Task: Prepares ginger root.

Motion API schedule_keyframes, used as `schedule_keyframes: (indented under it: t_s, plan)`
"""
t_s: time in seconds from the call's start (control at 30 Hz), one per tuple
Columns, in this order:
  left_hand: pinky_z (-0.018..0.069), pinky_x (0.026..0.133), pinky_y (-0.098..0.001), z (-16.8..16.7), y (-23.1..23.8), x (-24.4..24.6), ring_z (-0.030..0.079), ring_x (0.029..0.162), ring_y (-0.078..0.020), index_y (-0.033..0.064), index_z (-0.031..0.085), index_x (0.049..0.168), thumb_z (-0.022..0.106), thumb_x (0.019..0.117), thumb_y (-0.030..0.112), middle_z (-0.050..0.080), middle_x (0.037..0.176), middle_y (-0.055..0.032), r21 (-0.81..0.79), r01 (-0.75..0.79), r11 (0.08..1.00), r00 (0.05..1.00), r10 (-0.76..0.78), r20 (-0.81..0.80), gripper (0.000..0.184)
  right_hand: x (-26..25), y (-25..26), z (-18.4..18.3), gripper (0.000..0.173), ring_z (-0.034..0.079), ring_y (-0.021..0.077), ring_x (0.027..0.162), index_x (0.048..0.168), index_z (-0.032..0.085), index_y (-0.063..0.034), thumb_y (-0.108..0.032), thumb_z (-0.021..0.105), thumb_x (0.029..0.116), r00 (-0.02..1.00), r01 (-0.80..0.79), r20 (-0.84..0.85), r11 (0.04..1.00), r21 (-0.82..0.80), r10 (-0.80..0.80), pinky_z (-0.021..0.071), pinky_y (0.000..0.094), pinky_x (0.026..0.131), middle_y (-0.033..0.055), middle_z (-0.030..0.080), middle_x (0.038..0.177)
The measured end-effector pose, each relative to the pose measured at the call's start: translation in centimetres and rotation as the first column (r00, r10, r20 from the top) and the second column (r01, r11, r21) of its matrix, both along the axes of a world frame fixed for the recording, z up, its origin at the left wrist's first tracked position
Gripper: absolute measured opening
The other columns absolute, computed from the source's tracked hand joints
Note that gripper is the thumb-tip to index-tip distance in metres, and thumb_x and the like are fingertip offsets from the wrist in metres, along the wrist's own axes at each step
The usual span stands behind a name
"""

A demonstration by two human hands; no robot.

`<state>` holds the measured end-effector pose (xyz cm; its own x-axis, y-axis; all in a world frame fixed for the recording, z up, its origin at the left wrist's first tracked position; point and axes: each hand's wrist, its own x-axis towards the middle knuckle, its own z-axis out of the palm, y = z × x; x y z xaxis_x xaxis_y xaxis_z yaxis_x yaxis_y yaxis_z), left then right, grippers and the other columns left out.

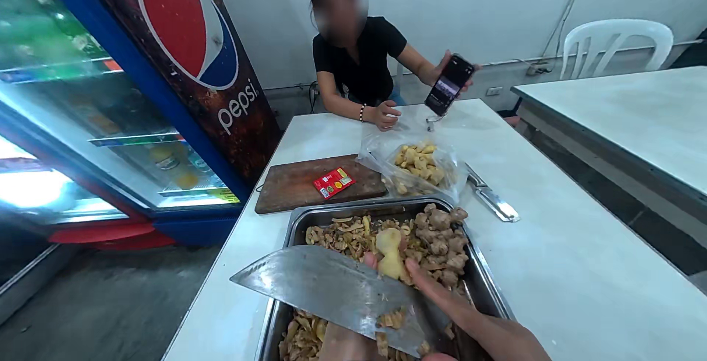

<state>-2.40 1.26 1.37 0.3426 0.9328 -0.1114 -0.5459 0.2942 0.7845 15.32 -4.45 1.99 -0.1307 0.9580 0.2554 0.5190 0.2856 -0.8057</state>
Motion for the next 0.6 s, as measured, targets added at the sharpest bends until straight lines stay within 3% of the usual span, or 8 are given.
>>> schedule_keyframes:
  t_s: [0.07, 0.17, 0.27, 0.37, 0.4, 0.5, 0.6]
  plan:
    - [0.0584, 0.091, -0.0362, 0.0, 0.1, 0.0, 0.066, 0.115, -0.0193, 0.0014, 0.041, 0.143, 0.028, 0.1107, 0.021, 0.063, 0.134, -0.0102, 0.005, 0.020, 1.000, 1.000, -0.020, 0.013, 0.040, 0.0, 0.0, 0.2, 0.062, 0.066, 0.0198, 0.067, 0.152, 0.051, -0.0103, -0.042, 0.063, 0.1007, 1.000, 0.004, 0.031, 0.999, 0.036, -0.005, 0.0557, 0.0415, 0.062, 0.0147, 0.075, 0.113]
    - [0.0579, 0.093, -0.0358, 0.5, 0.0, 0.1, 0.067, 0.112, -0.0169, 0.0019, 0.046, 0.136, 0.026, 0.1097, 0.015, 0.066, 0.128, -0.0083, -0.024, -0.028, 0.999, 1.000, 0.028, -0.003, 0.035, 0.0, 0.1, 0.3, 0.059, 0.062, 0.0196, 0.061, 0.149, 0.055, -0.0117, -0.044, 0.062, 0.1004, 0.998, 0.014, 0.052, 0.998, 0.054, -0.017, 0.0529, 0.0405, 0.057, 0.0144, 0.076, 0.102]
    - [0.0592, 0.089, -0.0323, 0.7, -0.1, -0.1, 0.069, 0.104, -0.0129, 0.0038, 0.047, 0.133, 0.027, 0.1089, 0.011, 0.069, 0.118, -0.0042, -0.065, -0.064, 0.996, 0.998, 0.062, -0.031, 0.032, 0.2, 0.3, 0.2, 0.058, 0.071, 0.0217, 0.076, 0.150, 0.054, -0.0123, -0.042, 0.061, 0.1011, 1.000, -0.023, 0.015, 0.999, 0.032, 0.023, 0.0574, 0.0451, 0.068, 0.0139, 0.074, 0.119]
    - [0.0618, 0.081, -0.0326, 0.9, 0.3, -0.1, 0.072, 0.097, -0.0163, 0.0028, 0.047, 0.126, 0.028, 0.1069, 0.008, 0.070, 0.115, -0.0096, -0.096, -0.042, 0.995, 0.999, 0.042, -0.003, 0.028, 0.3, 0.6, 0.0, 0.053, 0.074, 0.0209, 0.093, 0.148, 0.056, -0.0138, -0.038, 0.062, 0.1019, 1.000, -0.022, -0.005, 0.998, 0.053, 0.023, 0.0596, 0.0460, 0.080, 0.0105, 0.071, 0.128]
    - [0.0619, 0.080, -0.0324, 1.1, 0.4, -0.1, 0.072, 0.096, -0.0173, 0.0021, 0.047, 0.124, 0.028, 0.1056, 0.007, 0.070, 0.116, -0.0116, -0.105, -0.041, 0.994, 0.999, 0.041, -0.010, 0.028, 0.3, 0.7, -0.1, 0.052, 0.073, 0.0210, 0.090, 0.148, 0.057, -0.0137, -0.037, 0.062, 0.1017, 1.000, -0.016, -0.019, 0.998, 0.061, 0.017, 0.0590, 0.0462, 0.078, 0.0111, 0.072, 0.127]
    - [0.0616, 0.082, -0.0325, 0.4, 0.6, -0.3, 0.071, 0.101, -0.0176, 0.0024, 0.046, 0.129, 0.032, 0.1063, 0.011, 0.069, 0.121, -0.0107, -0.067, -0.003, 0.998, 1.000, 0.003, -0.004, 0.028, 0.3, 0.7, -0.2, 0.059, 0.073, 0.0220, 0.103, 0.153, 0.049, -0.0113, -0.039, 0.061, 0.1024, 0.997, -0.050, -0.052, 0.998, 0.023, 0.052, 0.0587, 0.0480, 0.087, 0.0112, 0.064, 0.141]
    - [0.0583, 0.090, -0.0342, -0.4, 0.9, -0.8, 0.067, 0.111, -0.0173, 0.0029, 0.050, 0.131, 0.033, 0.1097, 0.020, 0.067, 0.126, -0.0092, 0.011, 0.101, 0.995, 0.995, -0.101, 0.005, 0.032, 0.4, 0.6, -0.2, 0.064, 0.072, 0.0248, 0.106, 0.155, 0.046, -0.0103, -0.041, 0.061, 0.1017, 0.994, -0.079, -0.069, 0.997, 0.002, 0.079, 0.0580, 0.0518, 0.087, 0.0123, 0.062, 0.142]
